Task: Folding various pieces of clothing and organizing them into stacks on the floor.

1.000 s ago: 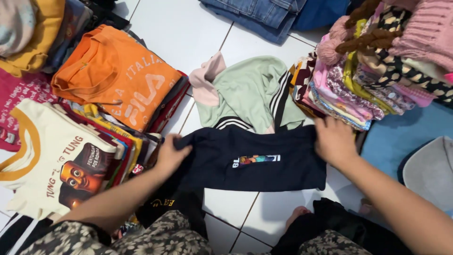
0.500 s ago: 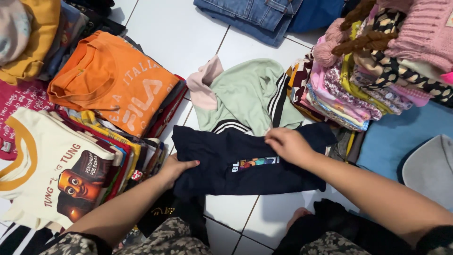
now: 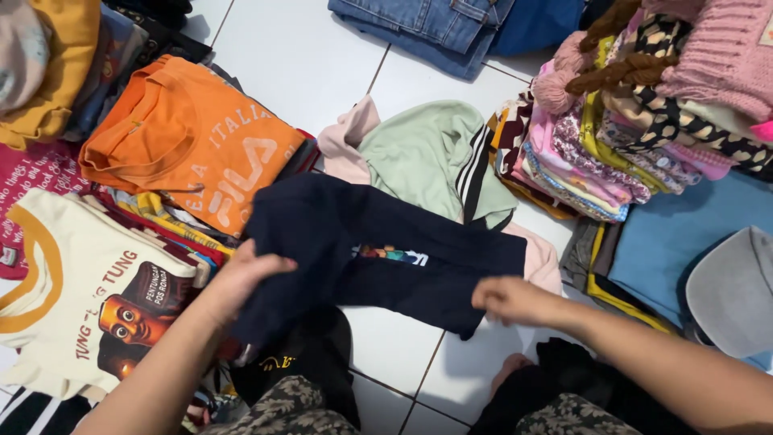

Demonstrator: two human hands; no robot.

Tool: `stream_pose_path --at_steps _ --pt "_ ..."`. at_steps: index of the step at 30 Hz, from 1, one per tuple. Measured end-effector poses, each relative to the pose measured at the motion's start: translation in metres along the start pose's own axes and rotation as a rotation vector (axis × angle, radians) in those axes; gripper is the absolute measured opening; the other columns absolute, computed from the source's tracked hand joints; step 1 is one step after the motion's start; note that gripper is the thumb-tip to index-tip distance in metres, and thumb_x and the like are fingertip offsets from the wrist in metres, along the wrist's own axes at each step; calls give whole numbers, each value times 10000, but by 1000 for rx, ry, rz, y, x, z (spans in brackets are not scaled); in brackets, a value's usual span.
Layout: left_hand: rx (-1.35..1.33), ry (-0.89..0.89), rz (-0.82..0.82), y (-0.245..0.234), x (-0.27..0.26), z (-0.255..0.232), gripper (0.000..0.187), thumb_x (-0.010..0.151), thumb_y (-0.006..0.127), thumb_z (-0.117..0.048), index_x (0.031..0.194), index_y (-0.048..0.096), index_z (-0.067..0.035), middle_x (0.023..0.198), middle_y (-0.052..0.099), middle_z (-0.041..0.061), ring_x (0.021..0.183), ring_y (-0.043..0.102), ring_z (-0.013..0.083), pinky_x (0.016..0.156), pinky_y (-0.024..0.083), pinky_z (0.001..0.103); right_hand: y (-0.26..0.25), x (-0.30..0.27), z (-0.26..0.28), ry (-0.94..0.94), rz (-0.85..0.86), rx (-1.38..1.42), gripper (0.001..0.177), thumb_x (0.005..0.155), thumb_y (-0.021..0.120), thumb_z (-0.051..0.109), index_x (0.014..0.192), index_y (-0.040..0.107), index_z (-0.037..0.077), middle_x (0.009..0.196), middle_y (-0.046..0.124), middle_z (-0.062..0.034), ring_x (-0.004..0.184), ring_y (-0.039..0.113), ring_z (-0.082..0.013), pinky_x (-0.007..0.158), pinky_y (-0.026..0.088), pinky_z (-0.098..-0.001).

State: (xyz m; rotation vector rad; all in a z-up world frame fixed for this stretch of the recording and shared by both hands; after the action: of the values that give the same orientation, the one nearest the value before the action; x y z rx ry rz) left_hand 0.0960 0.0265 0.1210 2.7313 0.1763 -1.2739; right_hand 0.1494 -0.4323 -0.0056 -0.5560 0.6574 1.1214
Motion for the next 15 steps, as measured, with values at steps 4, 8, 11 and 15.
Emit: stream_pose_path --at_steps 4,8,11,15 --pt "570 126 174 76 8 9 572 775 778 -282 1264 683 0 1130 784 143 964 728 173 846 577 309 -13 -14 60 71 -136 580 583 1060 392 522 1214 664 31 922 730 -136 780 720 -275 670 590 -406" --pt "474 481 667 159 11 -10 923 843 812 -192 1576 261 -89 1183 619 146 933 635 200 828 532 316 5 -27 90 101 -57 1188 784 913 245 708 1339 550 126 1140 732 -80 938 748 -262 751 613 -449" --pt "518 402 464 147 63 6 832 826 790 -177 1543 373 -116 1073 638 93 830 653 151 738 557 280 1 -35 79 203 -199 1276 835 890 201 768 1358 541 166 1237 708 -56 1013 733 -249 803 597 -463" --pt "684 470 179 136 94 13 736 797 837 -166 1420 457 -67 1006 674 145 835 673 214 738 570 326 -3 -9 -11 -108 -80 1167 565 997 453 528 1358 550 105 1249 697 -106 1006 724 -246 826 584 -405"
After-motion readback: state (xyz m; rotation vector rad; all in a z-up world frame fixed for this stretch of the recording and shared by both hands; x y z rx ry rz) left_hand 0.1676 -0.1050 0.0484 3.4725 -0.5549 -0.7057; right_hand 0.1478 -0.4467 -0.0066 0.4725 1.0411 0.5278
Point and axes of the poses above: each hand's wrist, its own x-axis towards the middle knuckle, its own y-axis out of the palm, z = x × y, the point moved 5 cm from there along x, towards the middle knuckle
